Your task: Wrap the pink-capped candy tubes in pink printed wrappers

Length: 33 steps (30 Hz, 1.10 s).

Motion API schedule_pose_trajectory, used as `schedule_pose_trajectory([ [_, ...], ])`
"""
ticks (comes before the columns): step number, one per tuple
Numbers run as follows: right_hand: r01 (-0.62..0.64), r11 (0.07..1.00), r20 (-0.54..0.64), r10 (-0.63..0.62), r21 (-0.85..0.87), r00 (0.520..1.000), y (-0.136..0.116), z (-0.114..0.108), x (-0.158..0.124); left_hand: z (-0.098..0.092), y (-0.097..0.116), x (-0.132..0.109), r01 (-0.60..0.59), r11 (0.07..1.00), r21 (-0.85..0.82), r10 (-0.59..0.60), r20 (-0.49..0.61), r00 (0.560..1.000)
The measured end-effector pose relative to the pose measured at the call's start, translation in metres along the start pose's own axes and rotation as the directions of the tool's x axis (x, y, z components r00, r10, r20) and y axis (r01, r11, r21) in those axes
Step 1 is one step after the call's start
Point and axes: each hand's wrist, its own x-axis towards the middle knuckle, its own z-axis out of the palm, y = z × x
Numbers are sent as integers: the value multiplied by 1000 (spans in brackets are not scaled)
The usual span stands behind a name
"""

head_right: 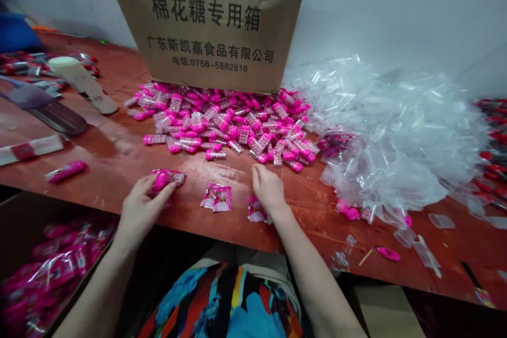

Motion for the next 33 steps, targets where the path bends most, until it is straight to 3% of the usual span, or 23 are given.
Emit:
schedule_pose_trajectory([
  [1,-66,982,8,68,-177,998,2,-2,17,-6,-1,9,-77,984,159,88,-67,994],
  [3,-117,956,4,122,-268,992,5,0,43,-10,1,15,-152,918,367,216,-140,966],
  [5,-136,943,28,152,-305,988,6,6,56,1,7,7,-214,903,372,280,-131,951],
  [6,-137,938,44,159,-319,986,7,9,58,11,10,-2,-265,910,319,308,-92,947],
  [8,-126,932,82,163,-341,983,12,14,55,38,17,-26,-379,914,146,368,97,925],
  [11,-67,950,122,109,-303,987,29,12,41,84,22,-67,-487,873,24,443,377,813],
  [13,-14,987,101,31,-161,994,47,7,31,110,24,-87,-564,821,86,445,523,727],
  [16,-46,963,37,38,264,999,71,-2,16,134,23,-104,-670,687,283,347,683,643],
  [17,-94,895,41,85,436,996,77,-5,11,137,23,-106,-707,627,327,322,718,617],
  [19,-191,639,107,168,745,980,83,-10,-1,139,21,-107,-767,532,358,315,757,572],
  [22,-303,167,273,179,938,945,81,-18,-21,135,18,-107,-782,513,354,377,725,576],
  [24,-335,-29,334,197,942,922,74,-21,-35,131,17,-106,-752,557,352,437,646,626],
  [25,-331,-74,339,227,941,913,69,-22,-43,129,18,-106,-732,584,351,468,591,657],
  [28,-313,-30,308,293,949,905,52,-20,-65,124,17,-102,-704,631,326,575,412,706],
  [30,-324,33,301,292,946,908,40,-16,-78,120,15,-100,-725,629,282,643,335,688],
  [33,-322,40,296,297,946,908,23,-7,-91,116,10,-101,-768,610,195,700,322,637],
])
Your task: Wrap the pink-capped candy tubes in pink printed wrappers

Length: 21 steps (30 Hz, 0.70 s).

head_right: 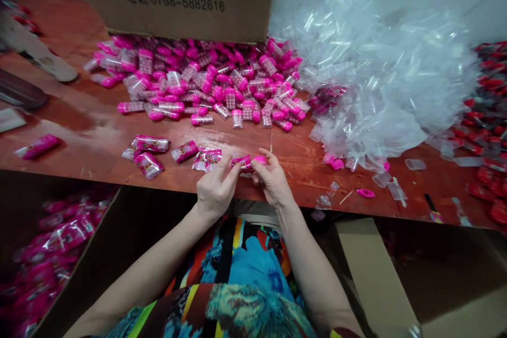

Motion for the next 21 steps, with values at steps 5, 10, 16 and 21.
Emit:
schedule_pose_trajectory([
  [5,119,988,-48,-124,-94,991,3,7,-7,-5,7,-4,112,969,-220,-109,25,994],
  [10,153,970,5,-155,-187,988,-3,3,-11,-16,18,8,581,443,-683,-521,331,787],
  [16,112,968,26,-108,-226,994,3,4,-17,-16,18,13,729,-48,-682,-425,675,603],
  [21,101,967,5,-103,-233,995,9,9,-24,-11,22,11,732,-161,-662,-492,697,522],
])
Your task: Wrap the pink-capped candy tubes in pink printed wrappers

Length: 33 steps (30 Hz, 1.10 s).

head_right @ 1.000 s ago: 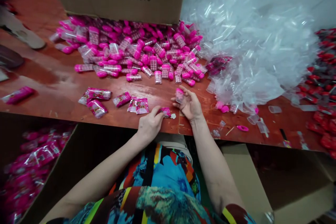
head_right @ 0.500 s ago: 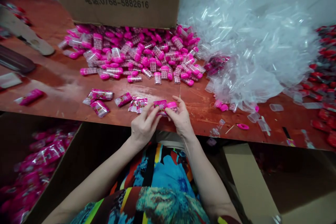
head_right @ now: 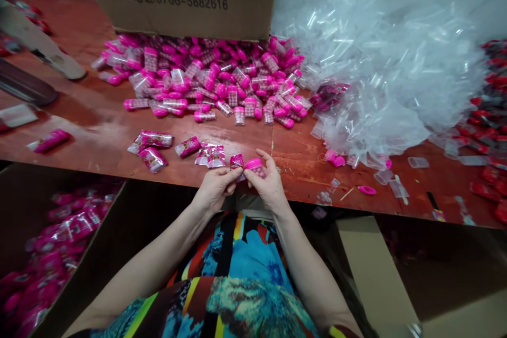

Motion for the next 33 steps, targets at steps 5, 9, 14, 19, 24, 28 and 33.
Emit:
schedule_pose_trajectory([
  [5,37,997,4,-37,-66,999,-2,-3,-1,2,5,-1,47,999,-10,-47,35,998],
  [9,23,993,78,-13,-119,997,-6,-7,0,-1,8,2,36,998,-57,-37,-21,999],
  [14,-23,999,68,25,-38,997,-3,-9,-6,-5,12,10,23,977,-213,-45,-100,994],
  [19,13,998,9,-14,59,1000,1,-1,-22,1,15,12,69,938,-340,-138,-182,974],
  [24,77,997,-18,-77,-4,997,12,12,-26,9,14,10,167,922,-350,-215,-102,971],
  [28,85,995,-41,-87,-44,995,19,14,-24,10,12,9,211,914,-347,-239,-39,970],
  [33,9,1000,7,-9,-24,1000,19,11,-26,9,5,8,255,935,-249,-236,104,966],
])
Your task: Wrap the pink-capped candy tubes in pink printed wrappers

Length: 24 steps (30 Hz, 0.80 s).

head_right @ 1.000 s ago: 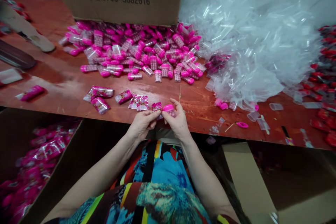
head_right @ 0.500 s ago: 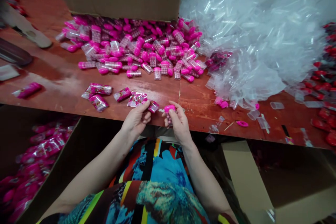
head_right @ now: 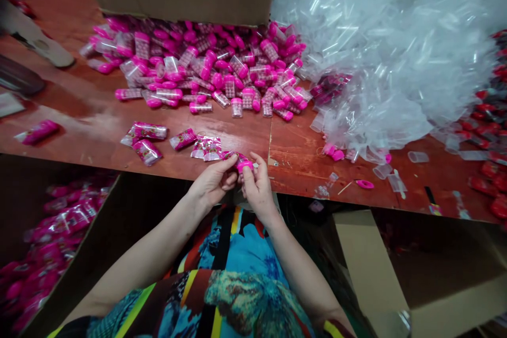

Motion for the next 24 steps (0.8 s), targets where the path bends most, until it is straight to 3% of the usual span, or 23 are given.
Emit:
schedule_pose_trajectory([
  [4,-31,999,-21,31,22,999,-4,-6,2,0,0,-3,26,998,63,-32,93,995],
  [9,8,999,-51,-11,-52,999,-9,-13,5,1,5,-3,18,1000,-17,-18,-3,1000],
  [17,8,1000,-103,-11,-28,995,-3,-10,6,-1,-5,0,-32,997,73,33,-15,999],
  [24,-24,997,21,26,-68,999,-1,-13,1,-3,-7,-3,-56,967,249,35,86,996],
])
